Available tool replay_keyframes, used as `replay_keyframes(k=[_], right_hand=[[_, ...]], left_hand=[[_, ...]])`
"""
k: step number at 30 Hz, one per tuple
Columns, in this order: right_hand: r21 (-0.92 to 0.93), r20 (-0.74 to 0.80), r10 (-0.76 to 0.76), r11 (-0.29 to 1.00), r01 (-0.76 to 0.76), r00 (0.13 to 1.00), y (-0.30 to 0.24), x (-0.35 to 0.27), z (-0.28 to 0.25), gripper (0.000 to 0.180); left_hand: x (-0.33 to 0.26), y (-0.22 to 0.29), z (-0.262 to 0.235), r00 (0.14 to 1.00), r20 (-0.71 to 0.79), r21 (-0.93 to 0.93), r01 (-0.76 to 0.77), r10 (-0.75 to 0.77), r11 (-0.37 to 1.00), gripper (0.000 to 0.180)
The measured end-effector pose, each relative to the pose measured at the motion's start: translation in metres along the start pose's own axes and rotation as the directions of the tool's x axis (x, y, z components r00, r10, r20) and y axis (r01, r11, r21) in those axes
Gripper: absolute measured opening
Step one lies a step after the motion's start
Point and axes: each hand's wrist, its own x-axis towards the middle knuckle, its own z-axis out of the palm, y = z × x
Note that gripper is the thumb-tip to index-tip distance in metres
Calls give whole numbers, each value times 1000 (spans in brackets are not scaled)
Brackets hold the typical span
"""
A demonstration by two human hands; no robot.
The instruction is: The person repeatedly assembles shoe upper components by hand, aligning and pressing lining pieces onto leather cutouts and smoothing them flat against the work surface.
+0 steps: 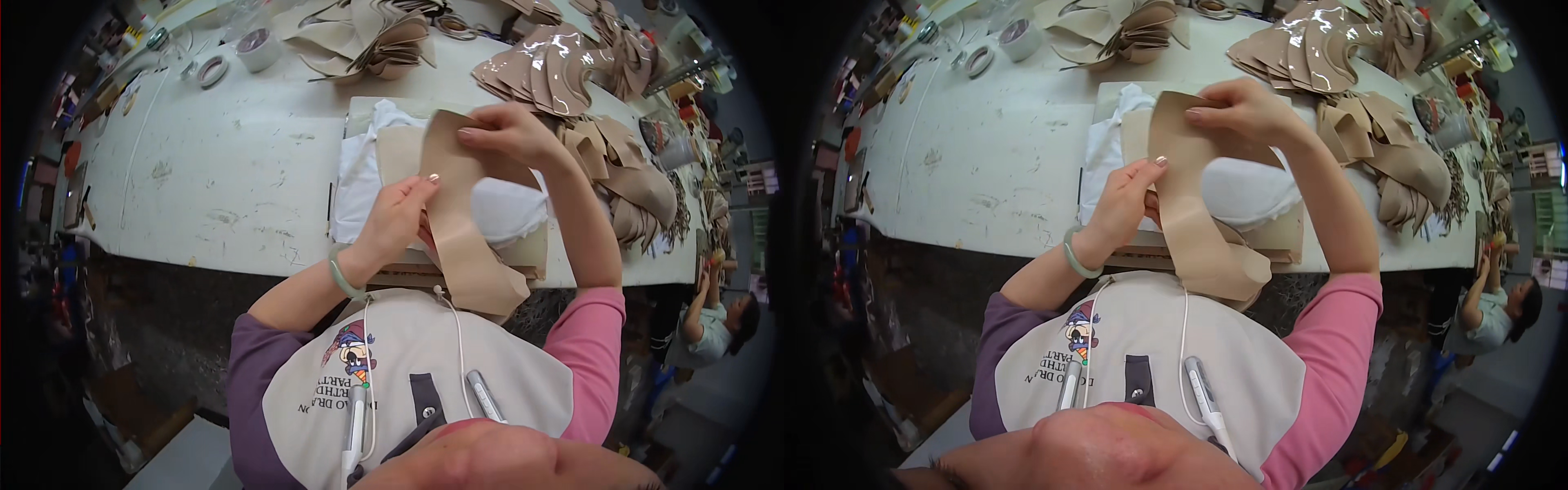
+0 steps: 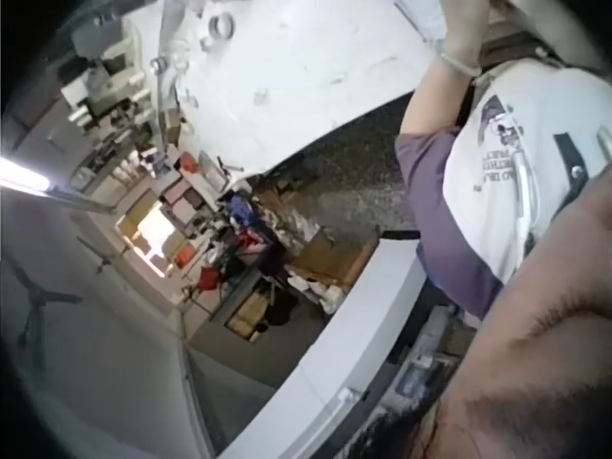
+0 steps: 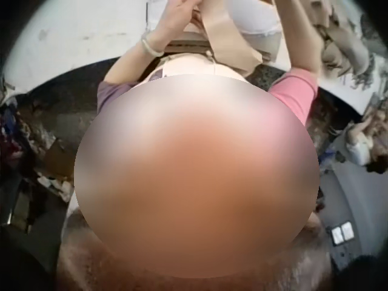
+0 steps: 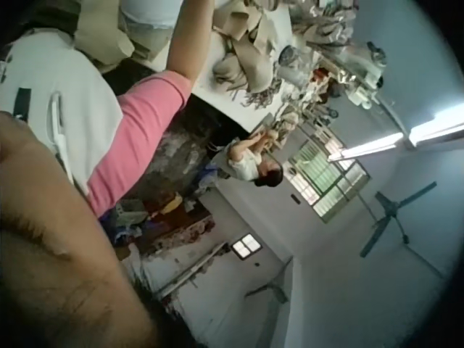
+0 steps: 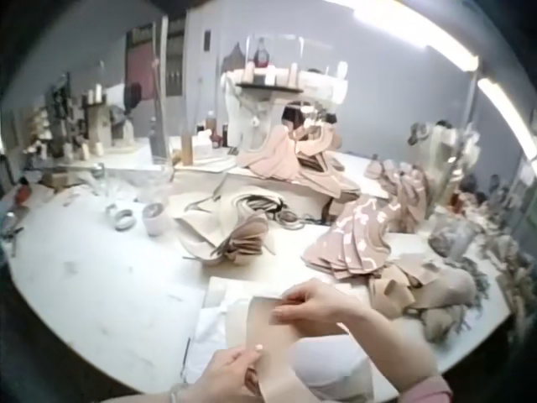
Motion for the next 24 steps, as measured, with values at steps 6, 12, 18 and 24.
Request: replay_keyframes(k=[6, 12, 18, 24], right_hand=[[-123, 43, 130, 985, -123, 991, 25, 72, 29, 28], [-143, 83, 193, 973, -180, 978, 35, 88, 36, 32], [-212, 46, 208, 958, -194, 977, 34, 89, 43, 34], [-253, -21, 215, 944, -214, 976, 28, 88, 47, 37]], left_hand=[[14, -3, -47, 974, -181, 234, 177, -136, 956, 35], [20, 5, -64, 950, -164, 307, 305, -265, 902, 39], [20, 11, -68, 894, -144, 306, 448, -424, 840, 41], [25, 13, -80, 851, -76, 209, 523, -520, 826, 39]])
